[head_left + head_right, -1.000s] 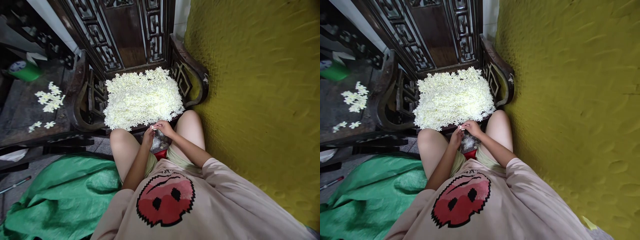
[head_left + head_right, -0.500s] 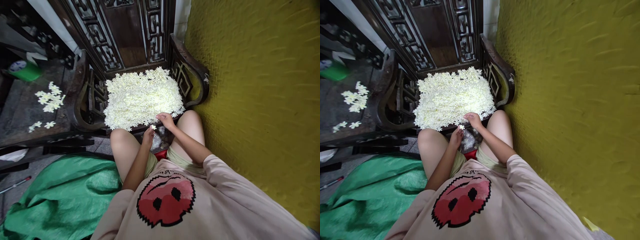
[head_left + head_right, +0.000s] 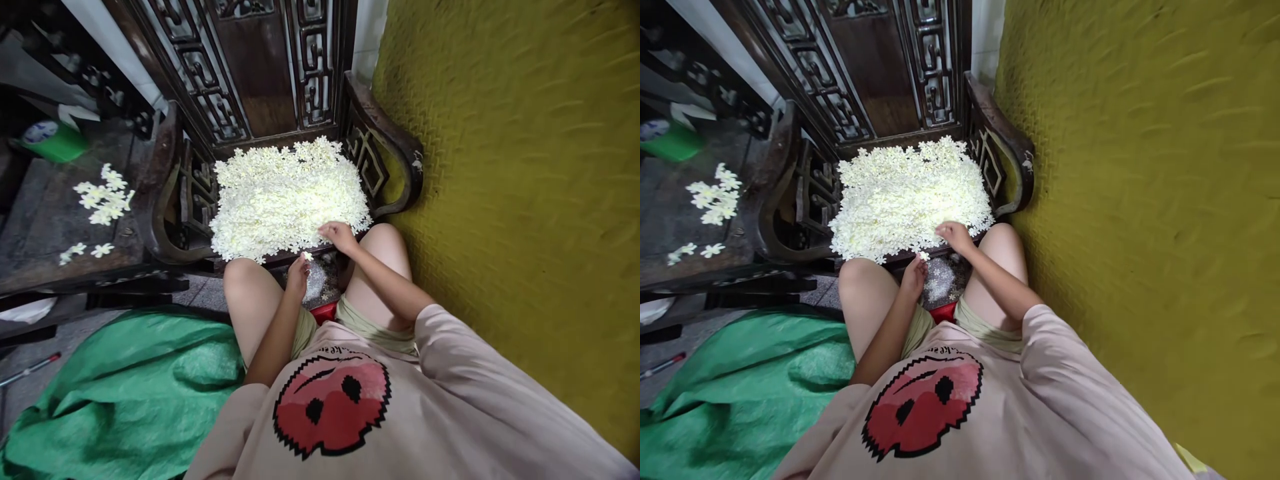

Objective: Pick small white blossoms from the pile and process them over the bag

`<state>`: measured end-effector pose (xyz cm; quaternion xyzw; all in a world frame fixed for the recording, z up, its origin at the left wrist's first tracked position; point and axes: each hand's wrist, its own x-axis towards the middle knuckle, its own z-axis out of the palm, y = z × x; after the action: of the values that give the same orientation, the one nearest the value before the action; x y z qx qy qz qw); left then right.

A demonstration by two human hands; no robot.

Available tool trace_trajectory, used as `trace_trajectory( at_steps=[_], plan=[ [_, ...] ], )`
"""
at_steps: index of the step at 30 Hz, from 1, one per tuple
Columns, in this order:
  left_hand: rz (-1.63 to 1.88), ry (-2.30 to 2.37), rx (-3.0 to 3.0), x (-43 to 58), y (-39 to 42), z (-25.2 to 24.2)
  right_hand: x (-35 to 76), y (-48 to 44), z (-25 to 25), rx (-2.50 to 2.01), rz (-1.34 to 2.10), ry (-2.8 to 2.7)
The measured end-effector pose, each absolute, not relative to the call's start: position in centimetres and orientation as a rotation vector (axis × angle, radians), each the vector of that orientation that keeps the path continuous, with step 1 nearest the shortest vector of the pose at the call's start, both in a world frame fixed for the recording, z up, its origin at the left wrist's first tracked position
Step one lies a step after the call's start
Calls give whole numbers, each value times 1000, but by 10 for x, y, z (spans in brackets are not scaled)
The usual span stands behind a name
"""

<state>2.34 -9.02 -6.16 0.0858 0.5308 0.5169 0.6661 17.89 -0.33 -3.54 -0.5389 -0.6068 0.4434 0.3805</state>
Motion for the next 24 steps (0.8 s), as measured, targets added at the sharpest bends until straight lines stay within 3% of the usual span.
trace_trajectory(
  at_steps=[6,24],
  plan=[
    [1110,1160,283,28,-91,-58,162,-69,-44,-1261,1386,-1509],
    [1113,1130,219,28,-92,-58,154,-60,-43,-1326,1062,-1606]
  ],
)
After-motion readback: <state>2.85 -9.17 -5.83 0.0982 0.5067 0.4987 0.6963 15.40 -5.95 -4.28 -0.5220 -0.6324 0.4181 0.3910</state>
